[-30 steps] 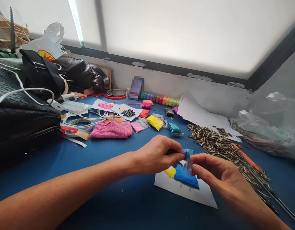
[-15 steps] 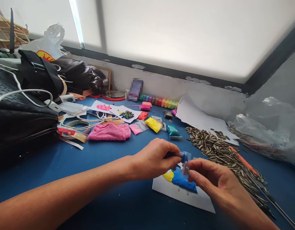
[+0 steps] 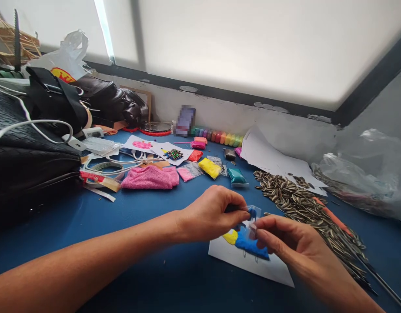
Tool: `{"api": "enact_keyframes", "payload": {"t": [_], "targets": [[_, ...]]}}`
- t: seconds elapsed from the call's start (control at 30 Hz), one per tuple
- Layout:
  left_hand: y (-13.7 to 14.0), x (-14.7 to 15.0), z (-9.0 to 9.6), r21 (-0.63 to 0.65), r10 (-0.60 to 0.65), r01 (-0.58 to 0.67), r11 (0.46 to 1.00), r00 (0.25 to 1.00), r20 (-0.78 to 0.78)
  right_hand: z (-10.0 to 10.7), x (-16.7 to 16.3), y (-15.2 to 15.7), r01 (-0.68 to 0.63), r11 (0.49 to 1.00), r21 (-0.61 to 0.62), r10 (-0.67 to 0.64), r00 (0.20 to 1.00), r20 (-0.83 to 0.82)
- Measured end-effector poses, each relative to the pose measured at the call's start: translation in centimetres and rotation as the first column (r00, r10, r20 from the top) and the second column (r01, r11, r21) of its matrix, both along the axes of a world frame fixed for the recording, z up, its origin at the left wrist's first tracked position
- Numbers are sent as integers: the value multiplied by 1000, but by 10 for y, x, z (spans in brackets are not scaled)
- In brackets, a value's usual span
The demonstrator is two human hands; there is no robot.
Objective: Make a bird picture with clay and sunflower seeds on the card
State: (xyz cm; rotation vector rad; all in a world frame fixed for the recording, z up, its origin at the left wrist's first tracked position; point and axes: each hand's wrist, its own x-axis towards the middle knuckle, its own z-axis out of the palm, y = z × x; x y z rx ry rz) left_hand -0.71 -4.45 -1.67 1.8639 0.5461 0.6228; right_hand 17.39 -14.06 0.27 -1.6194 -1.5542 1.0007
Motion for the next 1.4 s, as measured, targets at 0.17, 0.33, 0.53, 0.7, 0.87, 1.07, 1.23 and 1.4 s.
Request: {"api": "enact_keyframes", "payload": {"t": [0.17, 0.33, 0.53, 0.7, 0.87, 1.07, 1.23, 1.4], "targets": [[-2, 1, 2, 22, -1, 1, 1000, 1000, -22, 0, -2, 2, 0, 1000, -15, -1, 1000, -24], [-4, 1, 4, -96, -50, 50, 994, 999, 5, 1, 0, 5, -46, 998, -53, 39, 991, -129], [-2, 0, 5, -177, -84, 90, 980, 996, 39, 3, 3, 3, -46, 995, -86, 36, 992, -120], [-3, 1, 5, -137, -34, 32, 990, 999, -8, 5, 0, 3, -48, 998, -40, 45, 997, -68], [-4, 2, 6, -107, -22, 19, 994, 1000, -20, 5, -1, 4, -35, 998, -53, 32, 997, -67], [-5, 3, 5, -175, -31, 34, 984, 999, 22, 7, -4, 2, -34, 997, -63, 27, 994, -109], [-5, 3, 4, -171, -25, 27, 985, 1000, 17, 7, -2, 2, -33, 998, -61, 29, 997, -66], [-5, 2, 6, -122, 12, -13, 992, 1000, -15, 4, 0, 1, -39, 994, -101, 29, 995, -98]]}}
